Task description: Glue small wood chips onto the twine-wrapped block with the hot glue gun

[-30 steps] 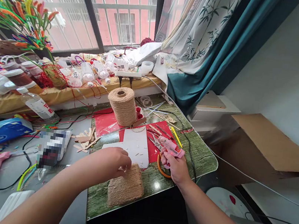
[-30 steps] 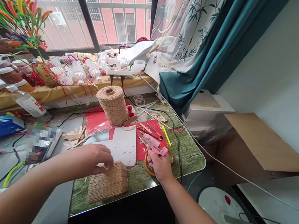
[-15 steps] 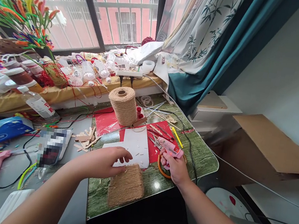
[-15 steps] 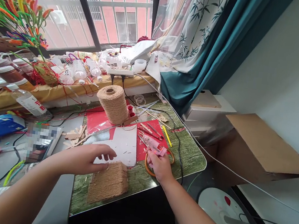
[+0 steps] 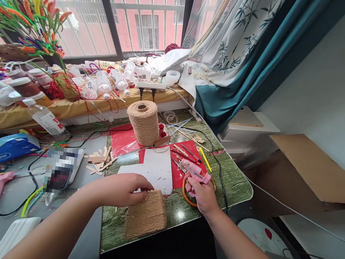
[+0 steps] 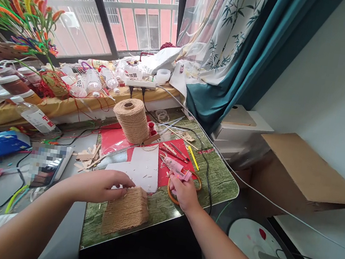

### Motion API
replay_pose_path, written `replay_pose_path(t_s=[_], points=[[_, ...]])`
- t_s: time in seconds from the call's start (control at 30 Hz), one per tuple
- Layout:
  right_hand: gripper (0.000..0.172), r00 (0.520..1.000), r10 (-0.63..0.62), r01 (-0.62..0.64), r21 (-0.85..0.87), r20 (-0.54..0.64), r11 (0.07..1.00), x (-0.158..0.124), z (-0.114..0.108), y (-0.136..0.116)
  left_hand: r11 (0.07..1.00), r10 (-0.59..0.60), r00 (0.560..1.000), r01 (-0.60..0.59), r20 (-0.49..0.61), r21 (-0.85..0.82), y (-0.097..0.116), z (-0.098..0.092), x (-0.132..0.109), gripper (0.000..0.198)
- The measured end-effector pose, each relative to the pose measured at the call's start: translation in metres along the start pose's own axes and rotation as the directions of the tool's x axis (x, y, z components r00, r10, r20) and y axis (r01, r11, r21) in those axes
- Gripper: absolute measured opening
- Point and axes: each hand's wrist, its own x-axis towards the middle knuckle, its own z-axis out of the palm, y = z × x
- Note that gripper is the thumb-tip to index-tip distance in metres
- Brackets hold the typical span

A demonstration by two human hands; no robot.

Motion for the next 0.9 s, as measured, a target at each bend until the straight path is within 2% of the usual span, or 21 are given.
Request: replay_pose_path(t_s=[0.43,0.9], points=[[0.022,1.000,-0.015,0.015,0.005,0.017,1.000,0.002,-0.001,0.006,0.997,0.071,0.996,-0.071,-0.045,0.005,-0.007,0.009,0.003,0.031],[0.026,1.000,0.020,-0.020,-0.004,-0.007,1.000,0.000,0.000,0.004,0.988,0.017,0.999,-0.022,-0.037,-0.151,-0.013,0.012,-0.003,0.035]])
